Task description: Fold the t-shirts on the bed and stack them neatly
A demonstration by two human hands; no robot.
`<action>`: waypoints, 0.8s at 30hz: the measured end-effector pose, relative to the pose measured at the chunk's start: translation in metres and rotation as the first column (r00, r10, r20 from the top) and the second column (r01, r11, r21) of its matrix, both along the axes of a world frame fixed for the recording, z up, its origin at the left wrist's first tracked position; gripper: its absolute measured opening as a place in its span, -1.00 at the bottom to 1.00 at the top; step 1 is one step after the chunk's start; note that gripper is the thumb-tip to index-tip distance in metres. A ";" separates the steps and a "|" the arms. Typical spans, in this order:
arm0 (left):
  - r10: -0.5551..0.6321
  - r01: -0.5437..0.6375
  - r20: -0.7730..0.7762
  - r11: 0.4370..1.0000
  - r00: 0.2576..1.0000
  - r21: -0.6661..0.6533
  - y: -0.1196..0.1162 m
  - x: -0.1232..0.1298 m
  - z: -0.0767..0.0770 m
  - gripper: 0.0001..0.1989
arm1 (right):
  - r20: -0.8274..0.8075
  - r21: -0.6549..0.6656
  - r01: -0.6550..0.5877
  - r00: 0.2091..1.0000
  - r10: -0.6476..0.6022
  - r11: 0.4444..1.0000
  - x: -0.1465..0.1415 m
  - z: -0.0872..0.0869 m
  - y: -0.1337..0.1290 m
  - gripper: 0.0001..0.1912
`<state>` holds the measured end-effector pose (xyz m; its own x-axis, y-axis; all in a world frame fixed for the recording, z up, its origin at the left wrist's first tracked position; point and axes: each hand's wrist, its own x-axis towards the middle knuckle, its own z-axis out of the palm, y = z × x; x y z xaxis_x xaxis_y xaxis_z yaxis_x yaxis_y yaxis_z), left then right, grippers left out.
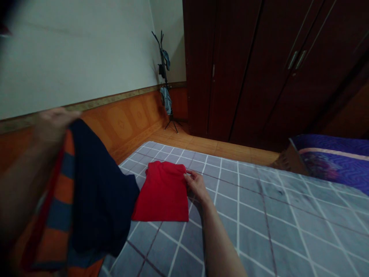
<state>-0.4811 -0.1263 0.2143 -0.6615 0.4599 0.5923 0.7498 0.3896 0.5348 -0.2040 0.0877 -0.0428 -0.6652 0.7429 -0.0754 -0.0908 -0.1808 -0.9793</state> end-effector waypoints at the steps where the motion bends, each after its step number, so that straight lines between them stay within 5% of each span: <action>1: -0.017 0.019 0.027 0.998 0.999 -0.054 0.014 0.000 -0.017 -0.75 | 0.001 0.003 -0.002 1.000 0.002 1.000 0.000 0.000 0.000 -0.35; 7: -0.142 0.226 0.234 0.895 0.962 -0.384 0.102 0.008 -0.159 -0.85 | 0.001 0.014 -0.010 1.000 0.010 1.000 0.001 0.001 -0.001 -0.37; 10: -0.158 0.287 0.312 0.857 0.937 -0.428 0.118 0.004 -0.201 -0.95 | 0.007 0.011 -0.023 1.000 0.023 1.000 0.001 0.003 -0.001 -0.38; 14: -0.200 0.380 0.408 0.820 0.891 -0.428 0.127 -0.007 -0.220 -0.75 | 0.020 -0.004 -0.028 0.999 0.028 1.000 -0.001 0.005 0.000 -0.37; 19: -0.283 0.517 0.506 0.749 0.815 -0.414 0.127 -0.005 -0.216 -0.77 | 0.048 -0.012 -0.024 0.999 0.025 1.000 -0.002 0.003 0.001 -0.37; 24: -0.415 0.760 0.662 0.519 0.624 -0.390 0.097 0.013 -0.201 -0.77 | 0.055 -0.011 -0.014 0.998 0.014 1.000 -0.001 0.003 0.000 -0.42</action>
<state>-0.4683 -0.0293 0.0130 -0.1704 0.9560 -0.2389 0.6667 0.2904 0.6865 -0.2052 0.0875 -0.0402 -0.6701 0.7325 -0.1201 -0.0346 -0.1925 -0.9807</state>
